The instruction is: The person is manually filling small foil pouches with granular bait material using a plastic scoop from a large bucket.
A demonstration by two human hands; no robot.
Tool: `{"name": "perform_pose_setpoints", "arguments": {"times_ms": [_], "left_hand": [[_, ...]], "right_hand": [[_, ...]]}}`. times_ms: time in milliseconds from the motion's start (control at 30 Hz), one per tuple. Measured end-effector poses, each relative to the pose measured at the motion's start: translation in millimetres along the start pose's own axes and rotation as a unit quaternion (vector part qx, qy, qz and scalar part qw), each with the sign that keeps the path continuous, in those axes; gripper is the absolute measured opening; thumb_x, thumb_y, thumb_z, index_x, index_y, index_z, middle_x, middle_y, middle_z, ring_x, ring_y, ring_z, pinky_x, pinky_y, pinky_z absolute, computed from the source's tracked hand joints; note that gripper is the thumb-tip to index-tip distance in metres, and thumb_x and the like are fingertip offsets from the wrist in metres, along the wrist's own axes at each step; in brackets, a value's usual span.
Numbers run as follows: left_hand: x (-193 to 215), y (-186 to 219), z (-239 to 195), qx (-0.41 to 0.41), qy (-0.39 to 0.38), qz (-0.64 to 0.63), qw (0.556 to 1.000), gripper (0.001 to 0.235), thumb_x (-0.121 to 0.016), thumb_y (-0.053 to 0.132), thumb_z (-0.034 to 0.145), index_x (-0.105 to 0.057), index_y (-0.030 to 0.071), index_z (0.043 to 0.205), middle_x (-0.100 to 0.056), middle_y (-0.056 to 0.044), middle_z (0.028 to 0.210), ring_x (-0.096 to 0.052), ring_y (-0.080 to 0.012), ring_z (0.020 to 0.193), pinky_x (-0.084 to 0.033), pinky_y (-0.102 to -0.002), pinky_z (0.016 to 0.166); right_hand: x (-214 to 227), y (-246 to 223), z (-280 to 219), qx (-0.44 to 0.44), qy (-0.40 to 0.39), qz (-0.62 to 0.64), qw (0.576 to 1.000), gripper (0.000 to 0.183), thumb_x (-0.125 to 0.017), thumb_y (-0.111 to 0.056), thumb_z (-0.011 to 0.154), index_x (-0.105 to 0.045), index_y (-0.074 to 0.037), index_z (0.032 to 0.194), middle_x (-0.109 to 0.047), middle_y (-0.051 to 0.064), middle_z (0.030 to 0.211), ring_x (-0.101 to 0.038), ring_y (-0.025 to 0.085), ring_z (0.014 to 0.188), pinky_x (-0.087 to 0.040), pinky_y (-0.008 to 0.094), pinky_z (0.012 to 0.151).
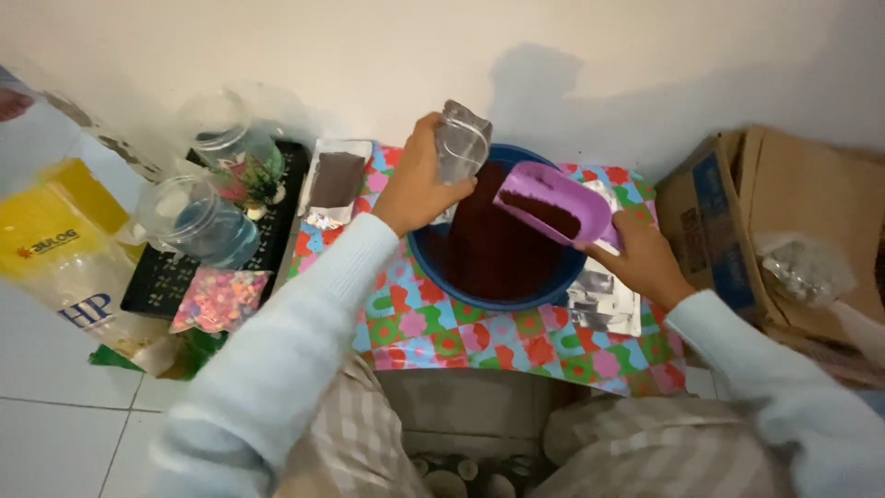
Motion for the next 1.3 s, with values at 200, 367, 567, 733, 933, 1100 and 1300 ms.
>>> {"name": "perform_pose_setpoints", "arguments": {"times_ms": [200, 367, 567, 733, 933, 1100, 1300], "left_hand": [[1.3, 13.1, -2.9, 0.008, 0.001, -0.010, 1.000, 0.090, -0.076, 0.020, 0.080, -0.024, -0.005, 0.150, -0.048, -0.035, 0.136, -0.048, -0.0519, 0.133, -0.040, -0.059, 0.115], [-3.7, 6.0, -9.5, -0.002, -0.010, -0.004, 1.000, 0.093, -0.079, 0.022, 0.077, -0.026, -0.002, 0.151, -0.048, -0.035, 0.136, -0.046, -0.0558, 0.133, -0.038, -0.060, 0.116], [0.7, -4.8, -10.1, -0.015, 0.004, -0.003, 1.000, 0.095, -0.083, 0.032, 0.079, -0.029, 0.001, 0.152, -0.051, -0.033, 0.138, -0.047, -0.0539, 0.134, -0.035, -0.059, 0.118], [-0.9, -11.6, -2.9, -0.023, 0.019, 0.010, 0.999, 0.098, -0.082, 0.048, 0.081, -0.030, 0.003, 0.152, -0.053, -0.027, 0.139, -0.050, -0.0485, 0.136, -0.039, -0.057, 0.119], [-1.0, -7.5, -0.5, -0.049, 0.049, 0.102, 0.992, 0.100, -0.078, 0.052, 0.085, -0.027, -0.001, 0.154, -0.051, -0.026, 0.144, -0.056, -0.0398, 0.129, -0.050, -0.045, 0.106], [5.9, -12.1, -0.7, -0.092, 0.101, 0.098, 0.986, 0.098, -0.075, 0.056, 0.092, -0.028, -0.004, 0.152, -0.042, -0.027, 0.153, -0.045, -0.0430, 0.143, -0.039, -0.047, 0.120], [-4.7, -29.7, 3.2, -0.100, 0.085, 0.110, 0.985, 0.094, -0.081, 0.031, 0.085, -0.025, -0.003, 0.153, -0.044, -0.029, 0.149, -0.049, -0.0435, 0.136, -0.043, -0.047, 0.117]], "right_hand": [[-15.3, -14.5, 2.4, 0.008, -0.050, 0.025, 0.998, 0.060, -0.070, -0.061, 0.087, -0.059, -0.003, 0.097, -0.063, 0.025, 0.082, -0.064, 0.048, 0.083, -0.048, 0.051, 0.076], [-22.9, 2.2, 5.9, -0.007, -0.059, 0.033, 0.998, 0.060, -0.072, -0.061, 0.084, -0.061, -0.004, 0.095, -0.065, 0.022, 0.079, -0.066, 0.045, 0.081, -0.049, 0.049, 0.075], [-34.8, 9.0, 8.4, 0.009, -0.065, 0.003, 0.998, 0.060, -0.071, -0.062, 0.083, -0.062, -0.004, 0.094, -0.065, 0.023, 0.076, -0.066, 0.046, 0.080, -0.048, 0.047, 0.073], [-36.5, 19.5, 7.2, 0.005, -0.069, -0.024, 0.997, 0.063, -0.069, -0.068, 0.081, -0.063, -0.005, 0.092, -0.066, 0.020, 0.073, -0.069, 0.041, 0.079, -0.051, 0.044, 0.074], [-29.8, 13.3, -0.6, -0.045, -0.063, 0.039, 0.996, 0.056, -0.068, -0.050, 0.086, -0.066, 0.002, 0.107, -0.062, 0.013, 0.068, -0.056, 0.024, 0.057, -0.047, 0.036, 0.059], [-33.7, 26.6, 0.8, -0.013, -0.036, 0.070, 0.997, 0.055, -0.067, -0.049, 0.089, -0.062, 0.004, 0.104, -0.059, 0.014, 0.075, -0.053, 0.025, 0.064, -0.046, 0.039, 0.063], [-37.3, 21.8, -0.2, -0.024, -0.057, 0.069, 0.996, 0.063, -0.065, -0.055, 0.089, -0.060, 0.002, 0.113, -0.063, 0.013, 0.075, -0.059, 0.026, 0.062, -0.046, 0.037, 0.059]]}}
Point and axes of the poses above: each hand's wrist, its own z-axis towards the middle knuckle, its own x-axis out of the back of the hand, y = z × x, the point moved 9 cm from there along z, towards the middle knuckle
